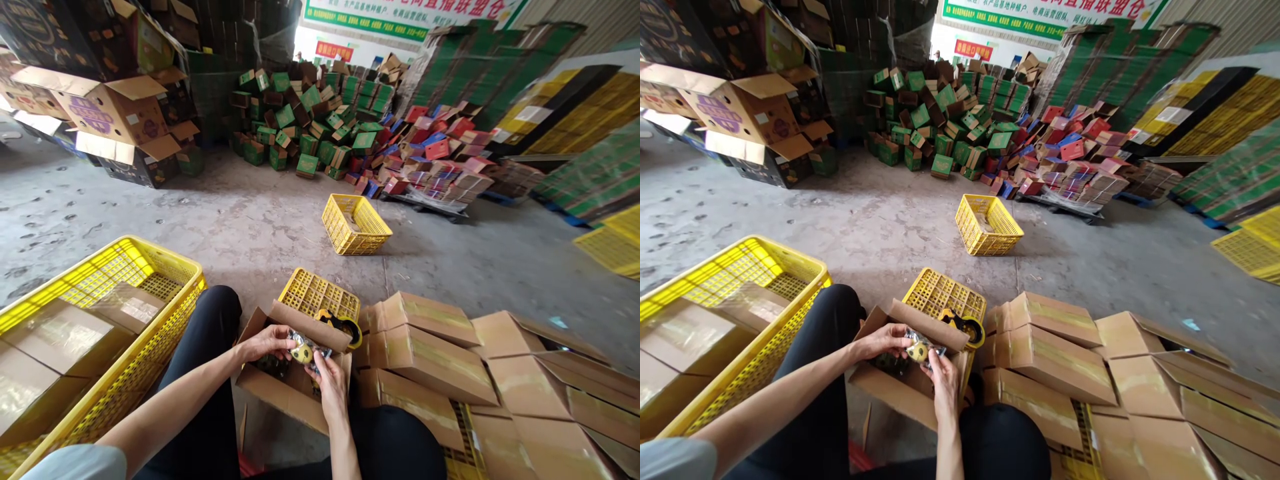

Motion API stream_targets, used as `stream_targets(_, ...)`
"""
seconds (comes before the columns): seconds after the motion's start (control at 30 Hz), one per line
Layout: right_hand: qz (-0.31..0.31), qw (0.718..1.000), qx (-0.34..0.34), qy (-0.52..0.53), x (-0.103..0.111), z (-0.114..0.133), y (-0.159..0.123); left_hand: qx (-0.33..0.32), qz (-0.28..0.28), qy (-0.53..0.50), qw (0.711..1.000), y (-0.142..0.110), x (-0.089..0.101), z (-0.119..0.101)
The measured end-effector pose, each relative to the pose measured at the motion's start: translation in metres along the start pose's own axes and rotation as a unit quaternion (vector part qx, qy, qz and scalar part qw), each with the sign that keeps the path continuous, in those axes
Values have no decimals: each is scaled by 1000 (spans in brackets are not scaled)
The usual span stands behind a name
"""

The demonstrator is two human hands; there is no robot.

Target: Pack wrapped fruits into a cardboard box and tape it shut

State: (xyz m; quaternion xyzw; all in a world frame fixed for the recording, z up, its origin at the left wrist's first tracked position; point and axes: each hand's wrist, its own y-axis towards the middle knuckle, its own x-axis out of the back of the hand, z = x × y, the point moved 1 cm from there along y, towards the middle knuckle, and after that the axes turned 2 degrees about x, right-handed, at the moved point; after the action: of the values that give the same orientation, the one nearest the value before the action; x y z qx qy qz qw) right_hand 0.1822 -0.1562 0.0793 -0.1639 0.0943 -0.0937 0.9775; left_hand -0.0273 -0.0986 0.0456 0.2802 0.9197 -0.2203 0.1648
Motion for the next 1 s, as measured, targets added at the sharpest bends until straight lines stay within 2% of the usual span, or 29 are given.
stream_targets(0.2, 14, 1000, -3, 19, -2, -1, 0, -22, -36, 9, 999, 4, 4, 6)
stream_targets(0.3, 41, 998, -6, 41, -3, 0, -1, -38, -55, 10, 998, 4, 4, 5)
stream_targets(0.53, 83, 995, -50, 13, -3, -3, -4, -39, -38, -5, 999, 3, 1, 4)
stream_targets(0.67, 65, 998, -16, 4, -1, -2, -2, 2, -49, -29, 998, 5, 3, 7)
stream_targets(0.77, 38, 998, 39, -17, 3, 1, 1, 48, -60, -56, 996, 7, 6, 9)
stream_targets(0.87, 20, 992, 99, -80, 8, 2, 5, 101, -34, -77, 991, 8, 7, 10)
stream_targets(1.0, 67, 978, 127, -152, 8, -6, 6, 131, -4, -78, 988, 5, 5, 9)
